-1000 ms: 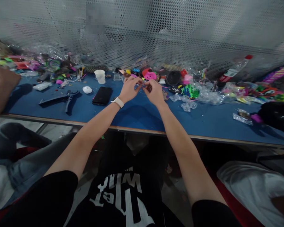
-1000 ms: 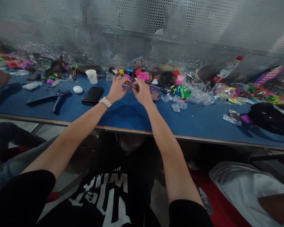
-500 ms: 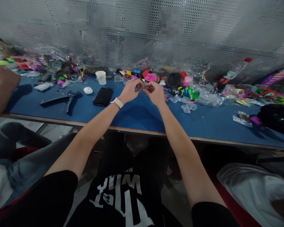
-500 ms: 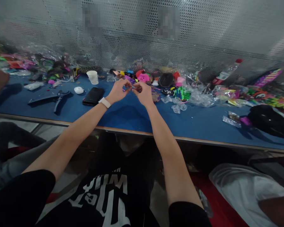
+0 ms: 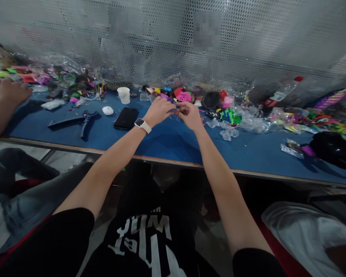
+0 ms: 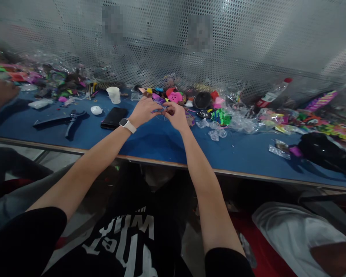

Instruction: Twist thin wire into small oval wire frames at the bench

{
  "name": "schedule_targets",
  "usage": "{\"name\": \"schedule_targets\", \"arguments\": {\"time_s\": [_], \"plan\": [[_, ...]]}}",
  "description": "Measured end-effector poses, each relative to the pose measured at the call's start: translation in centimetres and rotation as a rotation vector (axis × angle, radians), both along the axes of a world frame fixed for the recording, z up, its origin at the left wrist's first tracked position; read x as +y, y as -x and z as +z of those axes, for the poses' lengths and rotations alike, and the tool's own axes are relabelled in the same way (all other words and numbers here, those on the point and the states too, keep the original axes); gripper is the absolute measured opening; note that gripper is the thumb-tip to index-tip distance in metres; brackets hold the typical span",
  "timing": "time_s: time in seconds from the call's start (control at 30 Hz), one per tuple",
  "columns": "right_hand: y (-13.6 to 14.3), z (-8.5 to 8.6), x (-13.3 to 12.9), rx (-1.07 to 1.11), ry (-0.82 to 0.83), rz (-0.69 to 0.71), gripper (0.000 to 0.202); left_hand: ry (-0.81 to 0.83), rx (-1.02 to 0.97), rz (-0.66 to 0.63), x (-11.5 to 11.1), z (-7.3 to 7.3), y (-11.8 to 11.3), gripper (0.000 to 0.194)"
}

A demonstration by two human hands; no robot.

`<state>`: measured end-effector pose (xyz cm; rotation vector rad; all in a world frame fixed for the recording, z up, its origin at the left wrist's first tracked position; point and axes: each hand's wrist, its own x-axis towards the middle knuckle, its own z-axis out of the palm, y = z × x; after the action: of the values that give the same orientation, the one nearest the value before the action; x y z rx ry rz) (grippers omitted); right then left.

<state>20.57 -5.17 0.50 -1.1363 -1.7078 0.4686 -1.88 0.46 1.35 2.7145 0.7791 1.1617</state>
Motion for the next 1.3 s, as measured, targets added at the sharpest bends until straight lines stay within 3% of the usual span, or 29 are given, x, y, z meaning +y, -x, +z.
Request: {"name": "schedule_targets", "arguments": {"time_s": [0.17,0.3,0.5,0.63,0.7,0.83,0.97,1.13,1.3], "plan": [[0.4,0.4,-0.6,-0.026,-0.034,-0.005,0.049,-0.005,-0.024,-0.013,0.0,-0.1,0.0,0.009],[0.5,0.4,-0.9,-0.049,-0.067,-0.034,0.049,0.102,-0.124,-0.003,0.1,-0.5,-0.6,0.010],[0.4,0.0,-0.9,-0.136,-0.148,-0.047,0.042,0.525,-0.327,-0.123,0.0,-0.9,-1.7,0.023],[0.5,-0.4,-0.7,-0.183,-0.155,-0.012,0.040,0.835,-0.396,-0.132,0.0,-1.0,-1.9,0.031],[0.4,-0.6,-0.4,-0.149,-0.144,-0.008,0.045,0.788,-0.403,-0.115,0.0,-0.9,-1.8,0.029],[0.1,-1.0,0.5,-0.051,-0.088,-0.004,0.065,0.384,-0.307,-0.048,-0.6,-0.4,-1.4,0.007],[-0.2,-0.9,0.6,0.008,-0.034,0.022,0.080,0.152,-0.113,0.007,-1.3,0.2,-0.6,0.011],[-0.1,-0.8,0.3,0.001,-0.055,0.026,0.084,0.111,-0.056,0.036,-1.0,0.0,-0.3,0.014],[-0.2,-0.8,0.1,-0.030,-0.074,0.016,0.080,0.242,-0.127,-0.016,0.2,-1.3,-1.2,0.010]]}}
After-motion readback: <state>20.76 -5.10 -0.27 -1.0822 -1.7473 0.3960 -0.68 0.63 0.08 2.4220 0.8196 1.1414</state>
